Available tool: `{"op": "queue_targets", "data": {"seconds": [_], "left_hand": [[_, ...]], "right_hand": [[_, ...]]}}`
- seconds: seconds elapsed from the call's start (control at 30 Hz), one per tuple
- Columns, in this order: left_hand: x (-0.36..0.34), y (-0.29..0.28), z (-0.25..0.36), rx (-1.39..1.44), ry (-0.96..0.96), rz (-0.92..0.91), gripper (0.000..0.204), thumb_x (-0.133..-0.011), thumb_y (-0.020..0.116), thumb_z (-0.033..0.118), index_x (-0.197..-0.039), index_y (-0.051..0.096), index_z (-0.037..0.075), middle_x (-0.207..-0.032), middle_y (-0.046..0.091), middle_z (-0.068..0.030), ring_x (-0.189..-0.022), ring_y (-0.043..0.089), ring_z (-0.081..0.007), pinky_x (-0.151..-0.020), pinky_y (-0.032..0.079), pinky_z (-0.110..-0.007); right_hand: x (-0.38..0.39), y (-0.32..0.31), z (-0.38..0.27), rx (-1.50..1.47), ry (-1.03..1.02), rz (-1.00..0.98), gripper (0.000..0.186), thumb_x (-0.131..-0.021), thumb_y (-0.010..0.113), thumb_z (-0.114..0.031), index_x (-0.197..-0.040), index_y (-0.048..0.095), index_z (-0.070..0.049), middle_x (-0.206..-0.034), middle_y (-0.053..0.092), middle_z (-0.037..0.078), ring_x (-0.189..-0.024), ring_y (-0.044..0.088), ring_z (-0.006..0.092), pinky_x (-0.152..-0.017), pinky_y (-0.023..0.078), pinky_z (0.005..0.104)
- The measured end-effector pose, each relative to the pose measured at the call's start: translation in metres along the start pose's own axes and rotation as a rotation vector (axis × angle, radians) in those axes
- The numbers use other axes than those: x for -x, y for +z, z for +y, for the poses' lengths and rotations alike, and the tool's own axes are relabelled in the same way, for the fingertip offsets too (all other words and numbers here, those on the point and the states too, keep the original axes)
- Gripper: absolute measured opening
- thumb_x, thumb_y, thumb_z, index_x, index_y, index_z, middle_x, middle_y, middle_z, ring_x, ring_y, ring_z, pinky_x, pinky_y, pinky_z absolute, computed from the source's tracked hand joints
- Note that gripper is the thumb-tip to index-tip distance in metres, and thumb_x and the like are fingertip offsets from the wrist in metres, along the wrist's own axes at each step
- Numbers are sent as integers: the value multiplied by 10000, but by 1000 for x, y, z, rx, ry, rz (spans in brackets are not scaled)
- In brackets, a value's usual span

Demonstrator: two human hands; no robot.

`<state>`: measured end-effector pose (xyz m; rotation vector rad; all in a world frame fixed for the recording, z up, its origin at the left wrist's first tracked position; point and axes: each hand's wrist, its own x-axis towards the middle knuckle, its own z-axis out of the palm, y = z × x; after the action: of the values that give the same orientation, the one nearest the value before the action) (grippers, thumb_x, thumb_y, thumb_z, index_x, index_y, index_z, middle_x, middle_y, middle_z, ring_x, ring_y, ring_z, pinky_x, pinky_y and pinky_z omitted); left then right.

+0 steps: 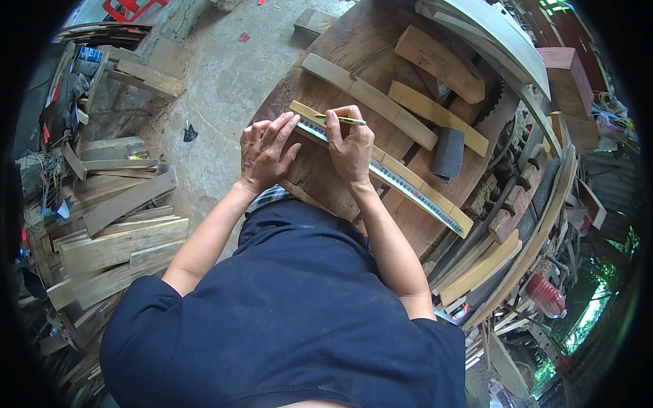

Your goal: Measuring and marking a wooden piece using a tape measure and a pencil.

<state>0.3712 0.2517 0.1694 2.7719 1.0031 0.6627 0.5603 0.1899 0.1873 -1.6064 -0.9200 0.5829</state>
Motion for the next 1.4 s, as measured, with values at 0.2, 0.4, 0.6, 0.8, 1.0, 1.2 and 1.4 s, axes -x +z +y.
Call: {"op": "queue_targets", "data": {"seconds": [0.2, 0.4, 0.6, 0.8, 1.0, 1.2, 1.4], "left_hand": [[0, 1, -1, 1, 1, 2, 625, -876, 761, 342, -1461, 592, 201, -1462, 557, 67, -1129, 519, -172, -993, 377, -352], [0, 0, -2, 6, 0, -2, 622, -876, 761, 338, -1459, 595, 198, -1461, 558, 62, -1130, 518, -174, -994, 376, -355], [-1, -1, -1, 7, 2, -3, 627, -871, 764, 335, -1459, 595, 197, -1461, 559, 59, -1130, 518, -176, -994, 375, -356], [-1, 0, -1, 0, 2, 1, 635, -864, 769, 332, -1458, 595, 195, -1459, 561, 59, -1128, 521, -176, -993, 378, -355], [-1, -1, -2, -5, 4, 0, 638, -861, 773, 329, -1457, 595, 189, -1456, 566, 58, -1124, 526, -174, -993, 379, -353], [-1, -1, 0, -1, 6, 3, 638, -860, 776, 325, -1456, 595, 184, -1456, 566, 59, -1122, 527, -172, -995, 377, -350], [-2, -1, 0, 13, 13, -1, 639, -861, 778, 312, -1457, 594, 176, -1449, 570, 55, -1132, 530, -178, -995, 378, -350]], "right_hand": [[-1, 0, -4, 43, -22, -16, 174, -1020, 687, -178, -967, 661, -14, -762, 686, 90, -669, 664, 129, -635, 524, 296], [0, -1, -6, 88, -66, -48, 162, -1010, 696, -167, -965, 660, -16, -784, 692, 103, -677, 687, 162, -644, 533, 310], [0, -1, -4, 99, -87, -58, 149, -1003, 699, -157, -964, 658, -19, -800, 694, 116, -683, 697, 191, -649, 538, 321], [0, 0, -4, 123, -64, -49, 145, -1005, 695, -157, -971, 657, -21, -804, 684, 120, -681, 683, 205, -655, 534, 331], [0, -2, -3, 89, -78, -72, 140, -1005, 695, -151, -982, 657, -18, -823, 685, 124, -698, 686, 203, -653, 528, 326], [-2, 0, -1, 40, -25, 12, 159, -1012, 702, -175, -1001, 665, -21, -827, 695, 75, -692, 657, 134, -644, 519, 287], [1, -18, 0, -116, -7, 191, 177, -1042, 680, -204, -1005, 672, -31, -788, 664, -9, -704, 577, 34, -615, 453, 212]]}}
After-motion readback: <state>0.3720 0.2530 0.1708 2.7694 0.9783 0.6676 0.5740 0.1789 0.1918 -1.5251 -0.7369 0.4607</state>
